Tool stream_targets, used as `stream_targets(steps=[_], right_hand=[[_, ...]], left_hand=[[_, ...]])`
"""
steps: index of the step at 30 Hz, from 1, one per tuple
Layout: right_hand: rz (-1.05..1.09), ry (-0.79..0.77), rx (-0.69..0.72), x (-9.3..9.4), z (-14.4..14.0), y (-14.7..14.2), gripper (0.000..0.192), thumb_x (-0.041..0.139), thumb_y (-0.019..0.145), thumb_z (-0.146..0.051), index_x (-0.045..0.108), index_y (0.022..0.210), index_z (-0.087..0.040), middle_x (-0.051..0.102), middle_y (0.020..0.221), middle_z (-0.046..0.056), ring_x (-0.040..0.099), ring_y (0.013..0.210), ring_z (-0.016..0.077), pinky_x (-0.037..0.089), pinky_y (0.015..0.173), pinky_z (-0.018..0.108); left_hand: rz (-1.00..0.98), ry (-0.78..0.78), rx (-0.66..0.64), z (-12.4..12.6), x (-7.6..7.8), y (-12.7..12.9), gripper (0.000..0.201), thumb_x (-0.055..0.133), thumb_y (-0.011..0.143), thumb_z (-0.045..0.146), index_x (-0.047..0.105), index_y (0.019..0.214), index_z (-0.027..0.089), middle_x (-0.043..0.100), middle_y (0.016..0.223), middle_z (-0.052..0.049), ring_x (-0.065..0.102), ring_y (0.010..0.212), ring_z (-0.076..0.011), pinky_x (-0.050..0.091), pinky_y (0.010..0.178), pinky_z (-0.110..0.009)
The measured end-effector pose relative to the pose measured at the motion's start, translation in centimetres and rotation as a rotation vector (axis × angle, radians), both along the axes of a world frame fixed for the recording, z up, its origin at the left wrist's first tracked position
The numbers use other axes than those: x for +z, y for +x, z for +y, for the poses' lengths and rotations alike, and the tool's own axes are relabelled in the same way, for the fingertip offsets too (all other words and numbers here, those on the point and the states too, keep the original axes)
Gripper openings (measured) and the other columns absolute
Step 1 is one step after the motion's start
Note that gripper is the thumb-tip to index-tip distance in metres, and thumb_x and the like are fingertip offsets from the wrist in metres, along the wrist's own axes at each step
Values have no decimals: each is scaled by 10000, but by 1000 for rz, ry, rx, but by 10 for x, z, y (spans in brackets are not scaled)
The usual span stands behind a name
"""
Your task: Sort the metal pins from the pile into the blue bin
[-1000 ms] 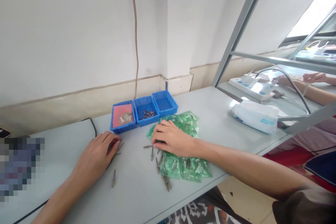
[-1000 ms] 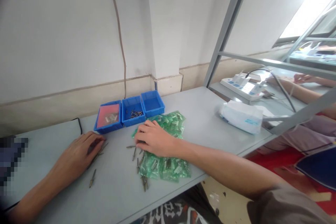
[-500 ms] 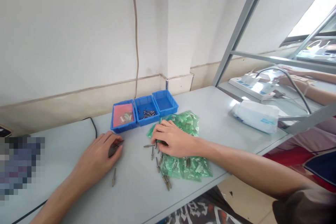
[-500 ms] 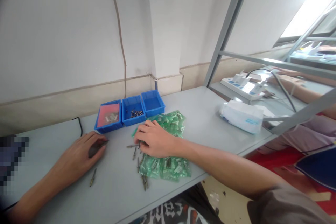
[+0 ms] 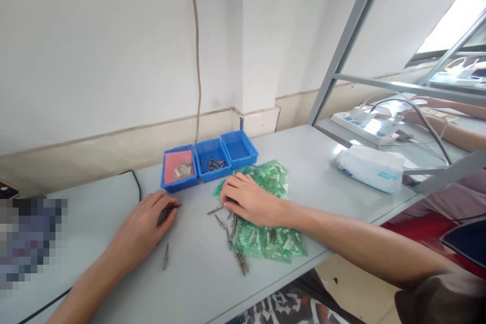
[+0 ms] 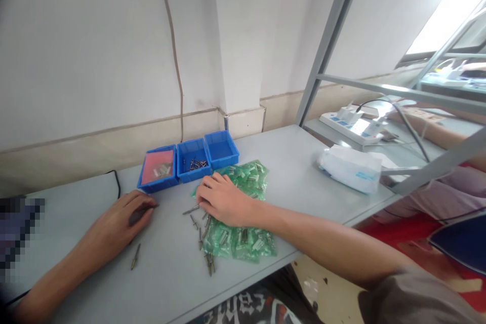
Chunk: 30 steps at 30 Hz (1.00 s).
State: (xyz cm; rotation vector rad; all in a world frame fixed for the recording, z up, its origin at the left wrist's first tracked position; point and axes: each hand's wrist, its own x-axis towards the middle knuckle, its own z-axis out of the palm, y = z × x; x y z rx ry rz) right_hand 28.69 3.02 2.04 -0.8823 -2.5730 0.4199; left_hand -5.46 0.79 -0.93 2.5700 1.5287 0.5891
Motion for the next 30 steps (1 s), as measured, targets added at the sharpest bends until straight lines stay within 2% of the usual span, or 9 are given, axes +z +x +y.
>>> stream_targets(steps=[12,20,30], right_hand=[[108,2,-12,-1,2,1,111,516,1124,-210,598,1049,-210,682,1083,65,528,970,237,437,940,410],[95,-6,-8,-1,2,1,123,514,1130,-223,612,1056,-212,690,1098,70,535,973,239,437,933,408],[106,-2,-7,-2,2,1,120,515,1128,-212,606,1051,-211,687,1087,66,536,968,236,435,932,403]], left_hand=[[0,36,0,0,0,0,311,457,1109,464,680,1198,267,710,1244,-82,680,1152,-282,551,1001,-434],[37,97,33,0,2,0,353,451,1104,514,709,1117,273,740,1131,-61,677,1062,-292,538,935,-448],[26,88,30,2,-1,-4,376,434,1111,521,716,1158,278,745,1163,-55,693,1093,-290,546,965,-448]])
